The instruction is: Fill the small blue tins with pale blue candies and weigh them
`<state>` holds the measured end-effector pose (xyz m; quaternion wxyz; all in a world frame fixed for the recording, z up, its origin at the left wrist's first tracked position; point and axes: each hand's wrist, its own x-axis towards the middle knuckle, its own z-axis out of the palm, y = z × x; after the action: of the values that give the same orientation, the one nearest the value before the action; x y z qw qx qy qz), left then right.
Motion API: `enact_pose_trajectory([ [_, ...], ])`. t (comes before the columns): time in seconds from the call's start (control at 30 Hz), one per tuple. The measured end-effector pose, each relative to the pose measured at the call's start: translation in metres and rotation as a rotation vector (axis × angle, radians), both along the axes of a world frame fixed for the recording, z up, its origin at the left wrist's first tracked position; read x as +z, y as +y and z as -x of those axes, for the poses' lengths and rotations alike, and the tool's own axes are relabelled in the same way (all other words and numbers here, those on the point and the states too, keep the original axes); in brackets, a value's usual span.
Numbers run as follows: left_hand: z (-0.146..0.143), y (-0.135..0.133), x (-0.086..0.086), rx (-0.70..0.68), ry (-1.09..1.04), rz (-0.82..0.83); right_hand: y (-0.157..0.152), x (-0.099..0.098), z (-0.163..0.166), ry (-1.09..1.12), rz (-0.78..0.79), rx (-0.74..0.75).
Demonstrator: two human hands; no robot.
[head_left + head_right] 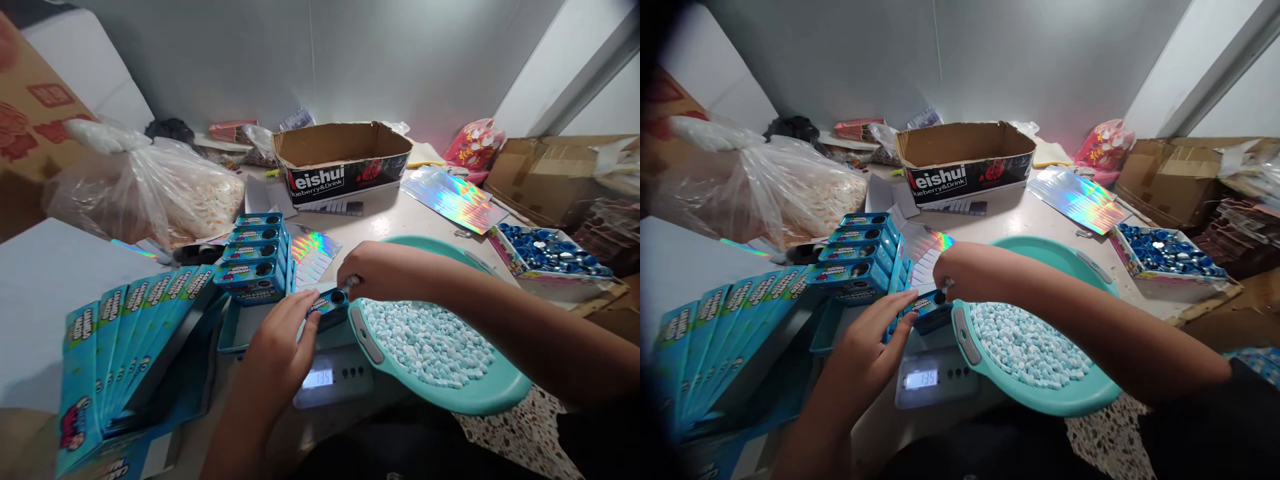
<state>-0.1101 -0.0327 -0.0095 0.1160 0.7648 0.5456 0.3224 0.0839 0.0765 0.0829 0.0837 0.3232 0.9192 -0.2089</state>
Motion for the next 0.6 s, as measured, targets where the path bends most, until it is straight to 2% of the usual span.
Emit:
enact_pose_trajectory([
  [0.2,-0.008,0.004,0.005,0.093,-0.026,0.138,0.004,-0.010,0.024,-0.062,0.033,0.099],
  [0.6,0.000,0.004,-0.005,0.018,0.002,0.051,0.005,-0.020,0.022,-0.026,0.023,0.097],
])
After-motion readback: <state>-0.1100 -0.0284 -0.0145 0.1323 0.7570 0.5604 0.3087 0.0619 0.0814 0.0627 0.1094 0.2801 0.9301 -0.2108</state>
